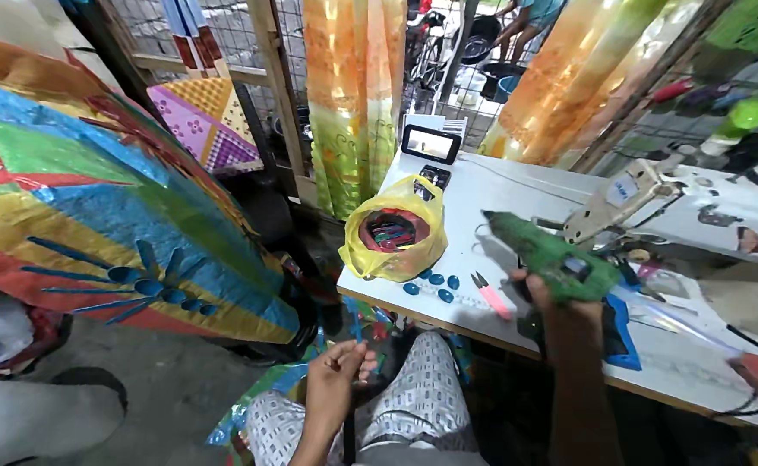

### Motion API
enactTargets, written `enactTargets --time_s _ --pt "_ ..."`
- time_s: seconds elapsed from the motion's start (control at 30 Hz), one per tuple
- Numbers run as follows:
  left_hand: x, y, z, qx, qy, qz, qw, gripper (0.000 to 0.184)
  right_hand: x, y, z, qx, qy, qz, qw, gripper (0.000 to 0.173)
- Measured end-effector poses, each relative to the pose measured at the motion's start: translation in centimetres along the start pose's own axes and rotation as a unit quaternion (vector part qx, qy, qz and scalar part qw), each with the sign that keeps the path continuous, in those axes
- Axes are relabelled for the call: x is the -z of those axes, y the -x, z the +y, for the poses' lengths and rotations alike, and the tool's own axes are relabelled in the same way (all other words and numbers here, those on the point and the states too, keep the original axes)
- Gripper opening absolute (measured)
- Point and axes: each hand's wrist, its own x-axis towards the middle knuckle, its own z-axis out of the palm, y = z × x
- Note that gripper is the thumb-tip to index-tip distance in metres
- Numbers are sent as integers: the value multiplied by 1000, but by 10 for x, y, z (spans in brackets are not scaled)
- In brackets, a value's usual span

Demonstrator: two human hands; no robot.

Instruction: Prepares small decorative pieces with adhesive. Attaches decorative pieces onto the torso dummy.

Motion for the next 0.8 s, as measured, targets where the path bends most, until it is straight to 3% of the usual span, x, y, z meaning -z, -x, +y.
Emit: enactTargets --time_s 0.07,0.17,0.33,0.5,0.67,0.8 --pt "0 -14 9 -86 -73 -20 993 19 0 34 -14 10 15 -48 999 60" --pt "-4 -27 21 -133 -103 -33 985 21 -5 67 -18 1 -11 -109 994 47" --pt "-8 -25 34 -108 -71 -36 991 22 -18 80 -11 21 -66 -176 982 26" --pt "-2 -17 33 -92 -50 -59 993 25 -26 81 -10 28 -43 -209 977 31" --pt "1 -12 43 -40 -10 -38 998 16 -30 81 -7 43 -23 -215 975 40" --pt "1 -11 44 -23 -4 -24 999 13 -30 81 -9 42 -9 -210 977 38"
